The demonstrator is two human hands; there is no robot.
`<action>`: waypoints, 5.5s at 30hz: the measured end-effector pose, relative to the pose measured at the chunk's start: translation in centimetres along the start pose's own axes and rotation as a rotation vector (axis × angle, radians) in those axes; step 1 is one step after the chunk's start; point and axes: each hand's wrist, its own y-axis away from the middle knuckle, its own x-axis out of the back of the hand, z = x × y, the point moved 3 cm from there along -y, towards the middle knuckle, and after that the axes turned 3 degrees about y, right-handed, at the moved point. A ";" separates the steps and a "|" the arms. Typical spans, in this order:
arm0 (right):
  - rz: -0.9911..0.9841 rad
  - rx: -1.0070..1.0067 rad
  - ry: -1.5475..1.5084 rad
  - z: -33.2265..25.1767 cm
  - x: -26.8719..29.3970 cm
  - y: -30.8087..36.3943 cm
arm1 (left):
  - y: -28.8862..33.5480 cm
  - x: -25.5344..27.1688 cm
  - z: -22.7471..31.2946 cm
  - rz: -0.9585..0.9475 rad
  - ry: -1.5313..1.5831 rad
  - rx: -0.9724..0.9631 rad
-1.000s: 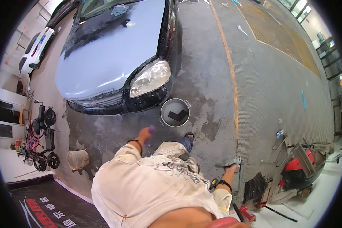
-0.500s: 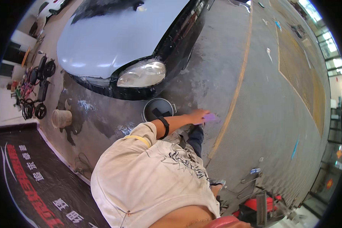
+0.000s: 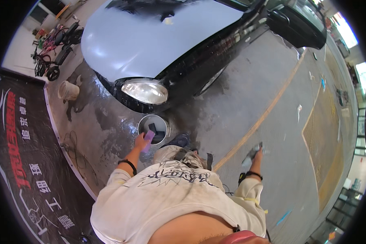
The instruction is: Sanding and cleaning a car hood using a sanding block and water.
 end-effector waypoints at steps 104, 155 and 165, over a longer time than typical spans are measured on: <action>-0.496 2.112 1.341 -53.7 -97.2 -0.5 | -13.9 -14.5 21.7 0.236 0.437 0.778; -0.469 1.883 1.242 -55.6 -90.2 -3.8 | -16.8 -6.9 19.0 0.153 0.556 0.525; -0.386 1.932 1.125 -52.7 -86.2 -1.0 | -17.6 -6.0 18.2 -0.013 0.453 0.530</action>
